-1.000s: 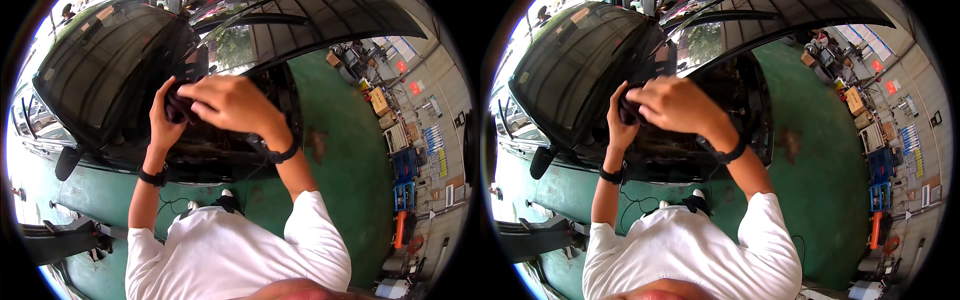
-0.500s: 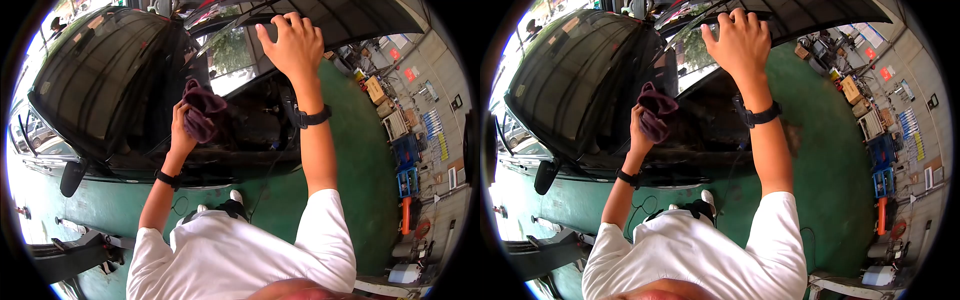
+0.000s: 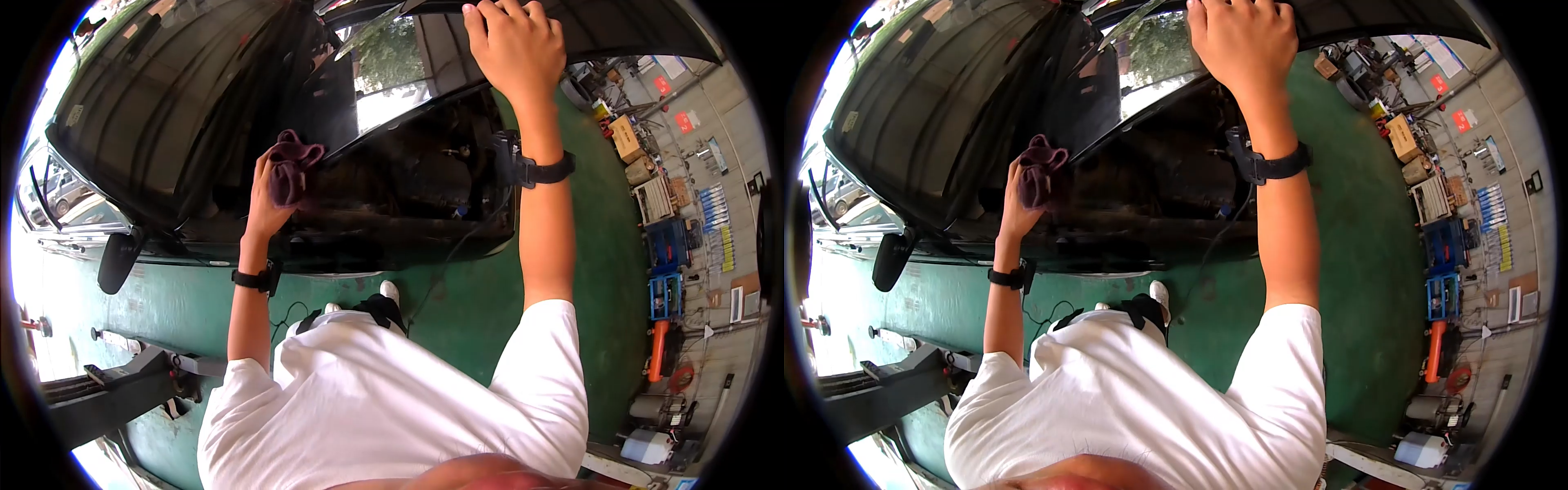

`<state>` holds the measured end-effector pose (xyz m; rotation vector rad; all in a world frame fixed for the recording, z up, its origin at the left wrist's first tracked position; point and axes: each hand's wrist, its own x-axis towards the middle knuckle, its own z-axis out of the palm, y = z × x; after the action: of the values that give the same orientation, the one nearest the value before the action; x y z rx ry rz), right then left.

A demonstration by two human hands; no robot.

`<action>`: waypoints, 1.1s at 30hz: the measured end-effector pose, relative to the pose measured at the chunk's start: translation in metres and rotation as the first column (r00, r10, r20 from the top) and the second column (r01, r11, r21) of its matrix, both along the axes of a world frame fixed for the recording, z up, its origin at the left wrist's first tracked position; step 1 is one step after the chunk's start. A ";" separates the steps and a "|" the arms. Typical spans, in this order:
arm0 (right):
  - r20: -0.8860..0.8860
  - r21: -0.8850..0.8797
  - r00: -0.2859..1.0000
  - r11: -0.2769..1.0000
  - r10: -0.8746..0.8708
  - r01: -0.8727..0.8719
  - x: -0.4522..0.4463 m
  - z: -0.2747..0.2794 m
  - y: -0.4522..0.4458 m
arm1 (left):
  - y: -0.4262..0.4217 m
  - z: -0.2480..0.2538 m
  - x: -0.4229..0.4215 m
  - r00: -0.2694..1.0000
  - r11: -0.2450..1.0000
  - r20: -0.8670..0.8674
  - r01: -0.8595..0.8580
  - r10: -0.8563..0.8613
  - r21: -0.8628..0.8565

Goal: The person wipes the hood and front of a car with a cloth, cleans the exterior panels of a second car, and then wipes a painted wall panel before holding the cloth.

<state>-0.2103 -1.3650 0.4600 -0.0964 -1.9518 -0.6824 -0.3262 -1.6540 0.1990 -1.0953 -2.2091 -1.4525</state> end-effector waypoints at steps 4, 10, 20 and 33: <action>0.047 -0.035 0.999 0.999 0.009 -0.007 -0.003 0.001 0.004 | 0.041 0.051 0.017 1.000 1.000 -0.024 -0.001 0.002 0.009; 0.036 0.055 0.994 0.993 -0.105 0.103 -0.011 -0.006 0.021 | 0.115 0.109 0.030 0.946 0.990 -0.324 0.077 -0.035 0.118; 0.039 -0.012 0.999 1.000 -0.017 0.017 -0.001 -0.001 -0.002 | 0.070 0.058 0.026 0.988 0.991 -0.155 0.027 -0.007 0.132; 0.020 -0.041 0.999 0.999 -0.028 0.029 -0.002 0.000 0.001 | -0.041 -0.099 -0.009 0.943 0.943 0.025 -0.331 0.332 -0.030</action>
<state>-0.2126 -1.3643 0.4596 -0.1436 -1.9864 -0.6642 -0.3355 -1.6955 0.0995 -0.6662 -2.3007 -1.3039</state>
